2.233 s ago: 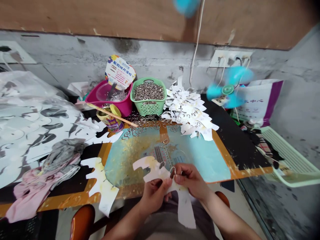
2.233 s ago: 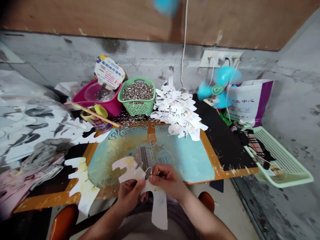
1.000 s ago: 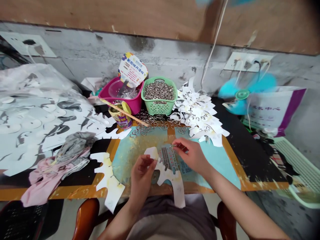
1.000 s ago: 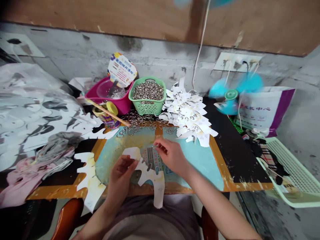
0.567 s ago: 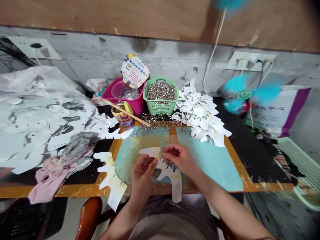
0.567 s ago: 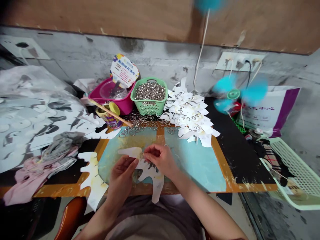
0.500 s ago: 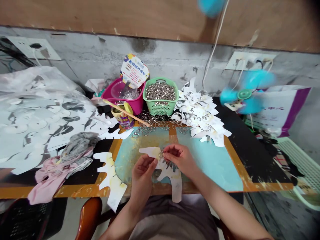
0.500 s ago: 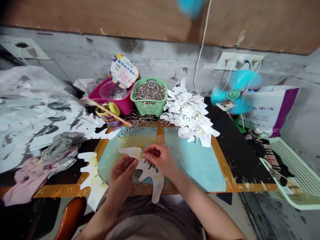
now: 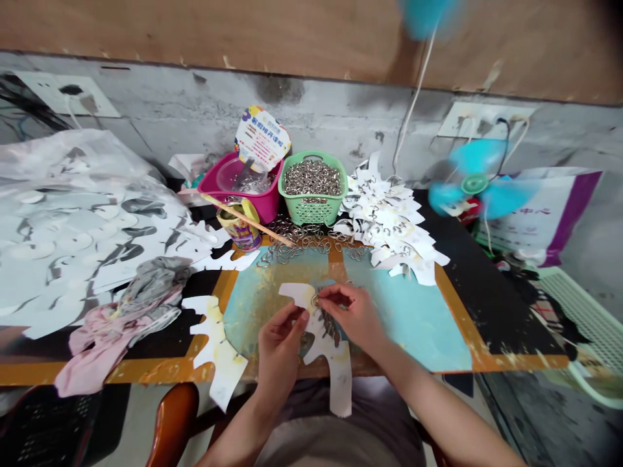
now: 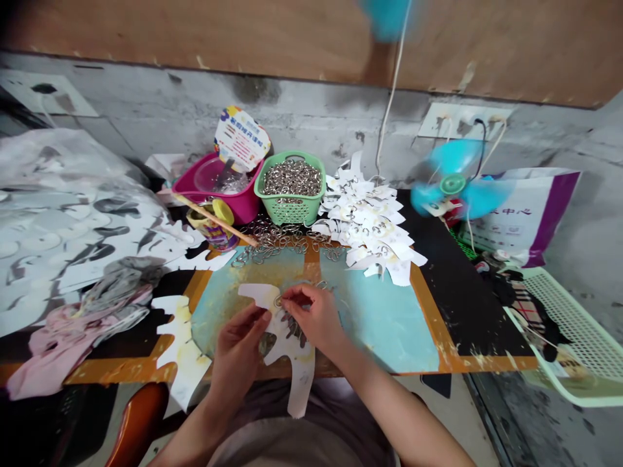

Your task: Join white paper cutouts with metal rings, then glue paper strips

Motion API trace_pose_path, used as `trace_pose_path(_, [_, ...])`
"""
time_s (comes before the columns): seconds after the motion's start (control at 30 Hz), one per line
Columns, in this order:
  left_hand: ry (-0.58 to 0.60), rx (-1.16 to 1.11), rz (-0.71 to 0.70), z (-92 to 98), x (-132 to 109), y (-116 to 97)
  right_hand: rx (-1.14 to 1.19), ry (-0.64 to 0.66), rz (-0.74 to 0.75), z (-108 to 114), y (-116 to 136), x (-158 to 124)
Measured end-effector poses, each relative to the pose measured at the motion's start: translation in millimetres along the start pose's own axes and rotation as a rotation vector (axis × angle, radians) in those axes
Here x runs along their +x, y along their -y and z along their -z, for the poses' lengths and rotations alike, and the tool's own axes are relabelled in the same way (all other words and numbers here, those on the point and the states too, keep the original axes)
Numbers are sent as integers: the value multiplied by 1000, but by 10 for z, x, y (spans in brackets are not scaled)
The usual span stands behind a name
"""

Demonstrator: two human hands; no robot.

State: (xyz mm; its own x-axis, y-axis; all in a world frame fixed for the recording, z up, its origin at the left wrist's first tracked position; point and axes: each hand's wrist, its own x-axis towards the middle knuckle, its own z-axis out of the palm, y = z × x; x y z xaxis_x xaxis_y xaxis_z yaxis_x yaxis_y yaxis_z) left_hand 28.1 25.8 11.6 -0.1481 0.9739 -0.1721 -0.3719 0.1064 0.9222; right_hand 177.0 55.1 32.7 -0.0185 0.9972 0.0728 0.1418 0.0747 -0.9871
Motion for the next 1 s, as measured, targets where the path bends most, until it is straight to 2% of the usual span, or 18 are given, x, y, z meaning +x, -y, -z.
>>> trace_pose_path(0.23, [-35, -9, -8, -47, -28, -14, -92, -108, 155, -25, 7, -120])
trace_pose_path(0.5, [84, -48, 55, -113, -107, -53, -94, -111, 92, -11, 63, -247])
trace_pose_path(0.63, [12, -146, 130, -88, -282, 62, -61, -120, 100, 59, 67, -315])
trace_pose_path(0.7, [56, -215, 180, -72, -376, 108, -96, -121, 136, 165, 117, -363])
trace_pose_path(0.77, [206, -247, 193, -89, -434, 92, -167, -84, 171, 334, 236, -426])
trace_pose_path(0.87, [427, -225, 66, -192, -436, -47, -342, 32, 211, 644, 550, -525])
trace_pose_path(0.93, [470, -127, -20, -270, -410, -152, -472, 127, 252, 806, 774, -553])
trace_pose_path(1.0, [444, 42, -58, -302, -397, -205, -548, 273, 289, 875, 898, -521])
